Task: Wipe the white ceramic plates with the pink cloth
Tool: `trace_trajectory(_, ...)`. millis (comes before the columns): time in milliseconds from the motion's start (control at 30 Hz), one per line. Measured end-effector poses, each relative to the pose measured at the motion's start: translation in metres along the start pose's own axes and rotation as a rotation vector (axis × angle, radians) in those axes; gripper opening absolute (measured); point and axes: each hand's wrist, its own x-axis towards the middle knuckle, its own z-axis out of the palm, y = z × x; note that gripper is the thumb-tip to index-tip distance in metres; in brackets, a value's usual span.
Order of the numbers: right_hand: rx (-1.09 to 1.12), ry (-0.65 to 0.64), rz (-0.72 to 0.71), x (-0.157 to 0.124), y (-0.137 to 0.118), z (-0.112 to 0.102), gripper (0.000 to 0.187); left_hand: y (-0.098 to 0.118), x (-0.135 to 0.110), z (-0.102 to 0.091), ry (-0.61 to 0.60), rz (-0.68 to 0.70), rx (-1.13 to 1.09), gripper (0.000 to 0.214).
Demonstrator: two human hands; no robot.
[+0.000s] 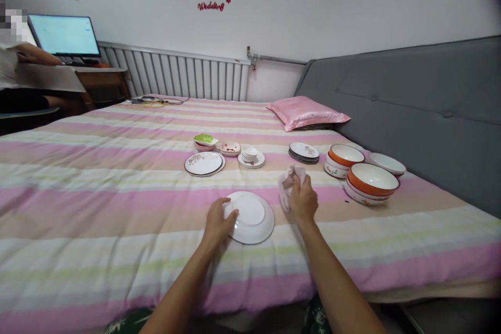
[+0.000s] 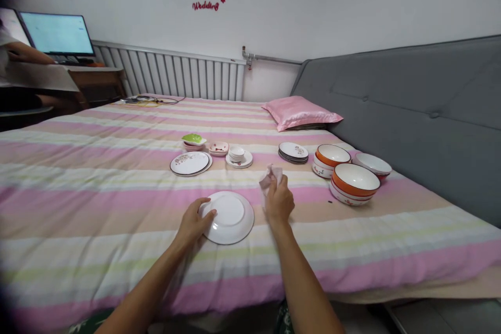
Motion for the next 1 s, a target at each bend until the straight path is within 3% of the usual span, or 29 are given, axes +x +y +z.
trace_trajectory(133,0.153,-0.077,-0.128,-0.010,-0.006,0.010,0.054,0.008,-0.006,-0.015,-0.113,0.113,0.229,0.050)
trace_trajectory(300,0.240,-0.349,-0.458,-0.042,-0.018,0.028,0.047,0.002,-0.015,-0.018,-0.318,0.223,0.735,0.101)
trace_trajectory(367,0.193,-0.513,-0.675,-0.058,-0.020,0.034,0.048,-0.003,-0.016,-0.016,-0.330,0.235,0.833,0.108)
trace_trajectory(433,0.109,-0.605,-0.749,-0.071,-0.019,0.038,0.054,-0.007,-0.017,-0.015,-0.347,0.244,0.892,0.110)
trace_trajectory(567,0.002,-0.606,-0.719,-0.083,-0.017,0.044,0.064,-0.010,-0.017,-0.014,-0.405,0.274,0.982,0.116)
trace_trajectory(700,-0.029,-0.560,-0.700,-0.083,-0.019,0.052,0.071,-0.012,-0.019,-0.013,-0.386,0.284,1.023,0.110)
trace_trajectory(1000,-0.032,-0.578,-0.836,-0.068,-0.023,0.061,0.058,-0.018,-0.022,-0.010,-0.351,0.295,0.960,0.117)
